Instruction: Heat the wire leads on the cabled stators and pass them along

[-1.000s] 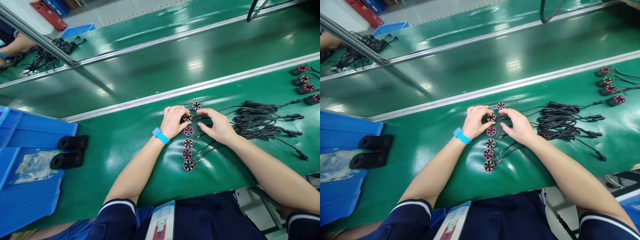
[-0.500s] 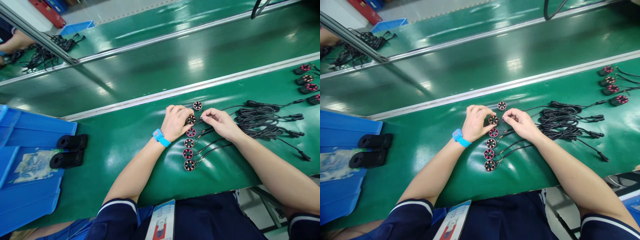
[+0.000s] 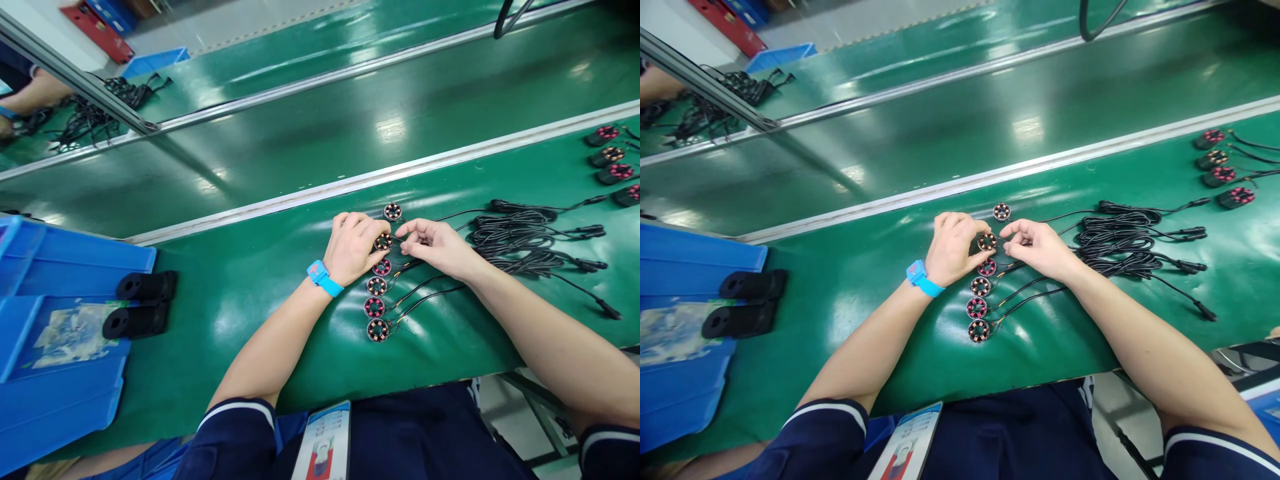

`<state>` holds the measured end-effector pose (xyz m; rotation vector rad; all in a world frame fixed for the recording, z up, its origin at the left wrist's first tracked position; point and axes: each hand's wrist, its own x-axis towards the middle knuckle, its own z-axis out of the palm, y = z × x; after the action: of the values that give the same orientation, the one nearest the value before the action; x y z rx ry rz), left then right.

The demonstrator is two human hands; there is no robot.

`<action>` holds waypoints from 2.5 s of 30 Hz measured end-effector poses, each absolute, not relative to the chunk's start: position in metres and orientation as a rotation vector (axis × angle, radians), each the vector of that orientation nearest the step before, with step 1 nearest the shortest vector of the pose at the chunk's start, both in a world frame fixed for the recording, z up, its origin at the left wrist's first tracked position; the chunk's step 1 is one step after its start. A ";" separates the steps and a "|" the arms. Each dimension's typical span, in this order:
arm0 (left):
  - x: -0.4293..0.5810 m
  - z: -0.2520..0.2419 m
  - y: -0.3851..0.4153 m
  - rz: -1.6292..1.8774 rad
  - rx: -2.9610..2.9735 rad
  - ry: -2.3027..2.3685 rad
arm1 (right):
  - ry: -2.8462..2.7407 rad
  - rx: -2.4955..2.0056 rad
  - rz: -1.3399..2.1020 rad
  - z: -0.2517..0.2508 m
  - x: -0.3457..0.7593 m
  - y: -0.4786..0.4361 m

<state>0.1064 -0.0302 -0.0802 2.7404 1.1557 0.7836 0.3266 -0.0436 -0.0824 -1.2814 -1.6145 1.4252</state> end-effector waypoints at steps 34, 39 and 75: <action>0.125 -0.090 0.020 0.745 2.369 1.111 | -2.152 -1.295 0.694 -0.092 0.321 -0.007; 0.121 -0.081 0.016 0.825 2.570 1.050 | -2.159 -1.347 0.648 -0.087 0.323 -0.007; 0.099 -0.067 0.014 0.574 2.218 1.310 | -1.896 -1.200 1.252 -0.091 0.339 -0.009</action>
<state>0.0994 0.0137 -0.0666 2.2183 1.3097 0.5737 0.3385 -0.0093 -0.0908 -1.1998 -1.8959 1.2515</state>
